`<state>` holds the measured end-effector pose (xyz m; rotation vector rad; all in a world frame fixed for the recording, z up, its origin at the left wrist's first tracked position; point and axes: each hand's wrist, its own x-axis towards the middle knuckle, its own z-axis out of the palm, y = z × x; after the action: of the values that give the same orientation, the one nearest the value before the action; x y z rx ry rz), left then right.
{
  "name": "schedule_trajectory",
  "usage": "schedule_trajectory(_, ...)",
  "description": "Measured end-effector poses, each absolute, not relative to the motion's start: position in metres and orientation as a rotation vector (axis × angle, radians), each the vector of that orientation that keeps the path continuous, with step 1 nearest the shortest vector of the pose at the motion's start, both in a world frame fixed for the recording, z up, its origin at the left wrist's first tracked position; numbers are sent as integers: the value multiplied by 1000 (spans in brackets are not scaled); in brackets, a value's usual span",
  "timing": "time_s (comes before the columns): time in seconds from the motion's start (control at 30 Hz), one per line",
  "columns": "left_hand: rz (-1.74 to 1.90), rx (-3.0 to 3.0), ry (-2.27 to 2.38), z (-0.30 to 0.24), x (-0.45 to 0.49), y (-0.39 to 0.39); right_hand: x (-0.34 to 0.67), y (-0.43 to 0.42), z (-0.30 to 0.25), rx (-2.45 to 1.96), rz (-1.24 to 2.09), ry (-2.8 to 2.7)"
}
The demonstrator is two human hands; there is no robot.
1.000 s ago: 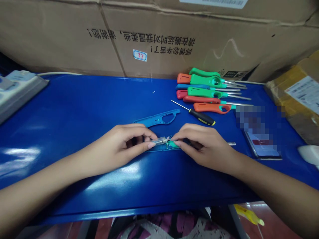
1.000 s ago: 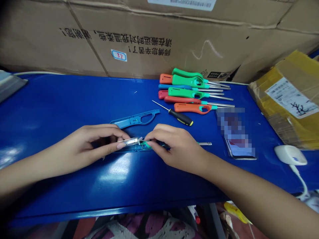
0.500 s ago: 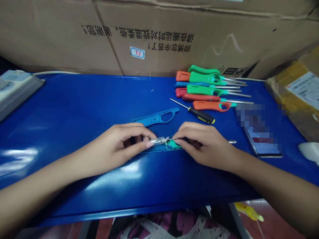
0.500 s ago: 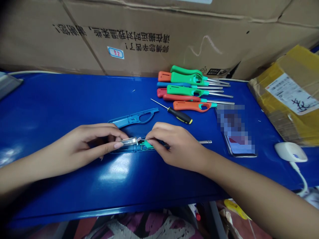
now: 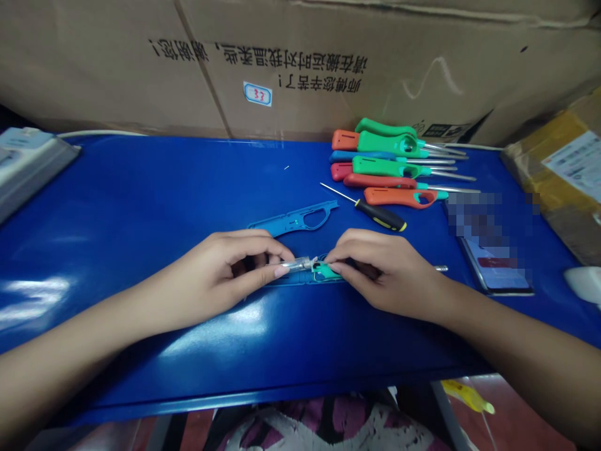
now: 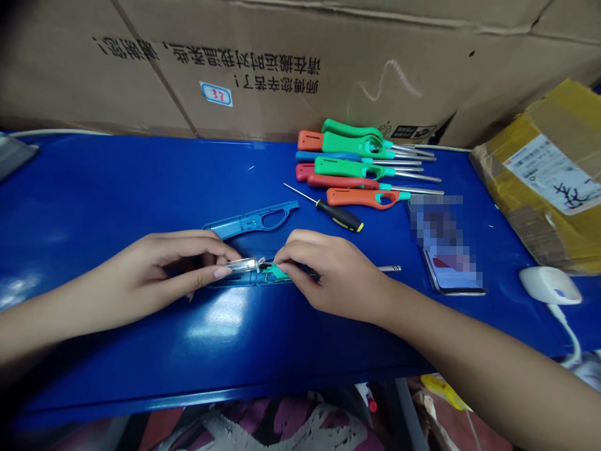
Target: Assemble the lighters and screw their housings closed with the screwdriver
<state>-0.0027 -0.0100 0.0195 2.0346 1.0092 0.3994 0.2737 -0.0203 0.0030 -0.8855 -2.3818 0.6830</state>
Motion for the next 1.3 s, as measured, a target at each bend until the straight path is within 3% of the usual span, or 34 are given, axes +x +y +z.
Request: schedule_trajectory(1.3, 399, 2051, 995, 19, -2, -10, 275, -21, 1, -860, 732, -2370)
